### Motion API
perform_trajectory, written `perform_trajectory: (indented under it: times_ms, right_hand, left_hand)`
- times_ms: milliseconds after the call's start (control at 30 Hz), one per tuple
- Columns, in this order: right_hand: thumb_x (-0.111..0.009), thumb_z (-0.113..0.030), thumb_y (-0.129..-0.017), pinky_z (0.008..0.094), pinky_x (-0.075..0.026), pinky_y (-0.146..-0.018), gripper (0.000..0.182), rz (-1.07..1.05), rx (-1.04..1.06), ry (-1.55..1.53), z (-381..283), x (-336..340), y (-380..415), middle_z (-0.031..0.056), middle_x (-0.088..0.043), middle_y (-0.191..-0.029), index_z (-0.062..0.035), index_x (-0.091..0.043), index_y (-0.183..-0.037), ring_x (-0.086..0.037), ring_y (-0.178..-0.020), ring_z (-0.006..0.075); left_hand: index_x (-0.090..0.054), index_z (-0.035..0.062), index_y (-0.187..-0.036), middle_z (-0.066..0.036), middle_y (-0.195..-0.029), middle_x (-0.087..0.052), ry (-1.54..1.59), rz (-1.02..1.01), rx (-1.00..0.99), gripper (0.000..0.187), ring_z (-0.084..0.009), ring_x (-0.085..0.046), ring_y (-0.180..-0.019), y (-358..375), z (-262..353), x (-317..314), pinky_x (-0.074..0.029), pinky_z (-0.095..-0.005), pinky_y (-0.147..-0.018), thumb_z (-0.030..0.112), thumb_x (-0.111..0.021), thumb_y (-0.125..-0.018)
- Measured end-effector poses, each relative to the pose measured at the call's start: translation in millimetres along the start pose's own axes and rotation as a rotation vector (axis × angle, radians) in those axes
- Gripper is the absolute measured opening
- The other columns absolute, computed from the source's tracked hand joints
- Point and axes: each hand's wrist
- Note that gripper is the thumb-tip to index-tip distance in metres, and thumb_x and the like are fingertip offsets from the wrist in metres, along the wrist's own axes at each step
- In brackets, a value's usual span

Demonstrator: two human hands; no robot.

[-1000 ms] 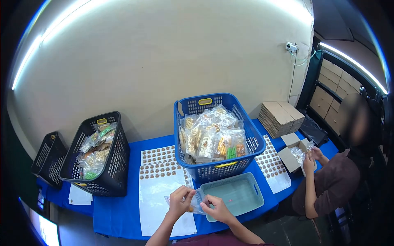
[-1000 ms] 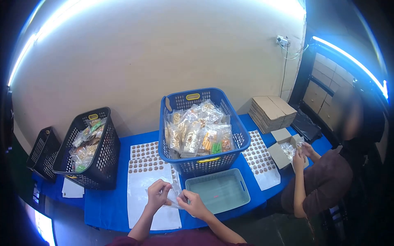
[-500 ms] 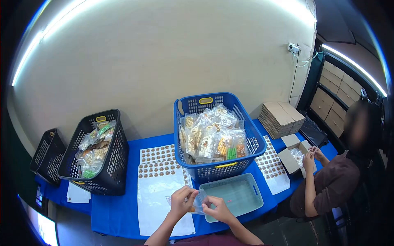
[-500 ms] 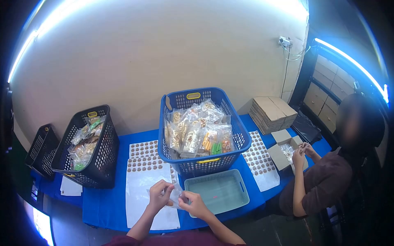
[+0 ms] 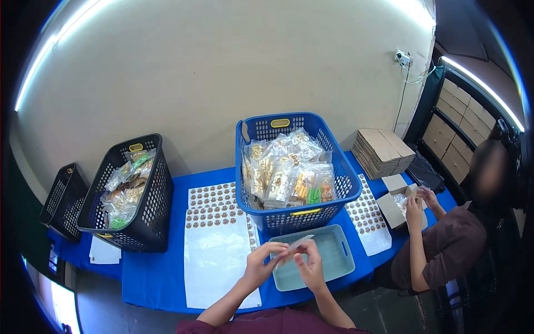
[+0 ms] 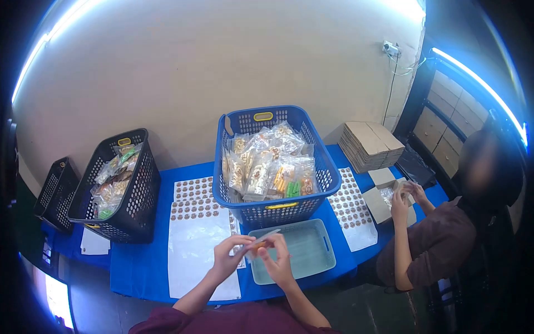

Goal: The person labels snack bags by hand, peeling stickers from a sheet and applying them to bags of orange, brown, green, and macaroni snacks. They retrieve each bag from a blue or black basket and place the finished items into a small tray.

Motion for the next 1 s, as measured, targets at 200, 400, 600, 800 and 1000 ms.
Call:
perform_trajectory:
  times_ms: [200,400,600,800,1000]
  right_hand:
    - [-0.07,-0.019,-0.067,0.0291,-0.035,-0.066,0.029,0.005,0.394,0.926,-54.3,-0.2,-20.5,0.004,-0.049,-0.081,-0.0061,-0.054,-0.088,-0.048,-0.079,0.0207]
    - [-0.062,-0.015,-0.073,0.0325,-0.035,-0.059,0.015,-0.286,0.321,0.652,-28.2,-19.6,-18.1,0.0053,-0.047,-0.067,-0.0047,-0.052,-0.072,-0.049,-0.063,0.0229]
    - [-0.061,-0.007,-0.073,0.0338,-0.033,-0.053,0.018,-0.249,0.312,0.52,-35.2,-49.0,-17.5,0.0079,-0.041,-0.061,-0.003,-0.045,-0.065,-0.043,-0.054,0.0247]
    - [-0.059,-0.008,-0.074,0.0337,-0.037,-0.054,0.016,-0.351,0.175,0.437,-33.8,-54.5,-15.2,0.0091,-0.047,-0.064,-0.0021,-0.047,-0.067,-0.047,-0.057,0.0247]
    - [-0.057,-0.009,-0.078,0.029,-0.043,-0.064,0.011,-0.672,-0.142,0.228,14.0,-33.9,15.6,0.009,-0.057,-0.074,0.0004,-0.053,-0.079,-0.056,-0.069,0.0185]
  left_hand:
    - [-0.06,0.0013,-0.077,-0.009,-0.077,-0.062,-0.062,-0.051,0.058,0.005,-0.0211,-0.06,-0.071,-2.8,-4.6,14.6,-0.046,-0.0289,-0.063,0.007,-0.06,-0.076]
    - [-0.061,0.0036,-0.074,-0.007,-0.064,-0.059,-0.208,0.011,0.123,0.003,-0.0202,-0.057,-0.057,4.4,-7.0,18.4,-0.045,-0.0272,-0.054,0.006,-0.06,-0.073]
    - [-0.06,0.0053,-0.07,-0.005,-0.061,-0.059,-0.407,0.179,-0.063,0.004,-0.0186,-0.057,-0.053,-1.2,-2.0,40.0,-0.043,-0.0275,-0.052,0.001,-0.058,-0.069]
    - [-0.057,0.004,-0.068,-0.006,-0.059,-0.057,-0.442,0.324,-0.091,0.004,-0.0171,-0.055,-0.05,-4.5,-13.5,56.6,-0.039,-0.0264,-0.049,0.001,-0.056,-0.071]
    - [-0.048,0.0039,-0.069,0.003,-0.06,-0.04,-0.121,0.962,0.086,0.026,-0.0035,-0.036,-0.053,-23.0,-28.7,129.8,-0.029,-0.0187,-0.047,0.017,-0.042,-0.091]
Point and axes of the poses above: each hand's wrist, its own y-axis away from the middle knuckle, its own x-axis out of the back of the hand, z = x × y
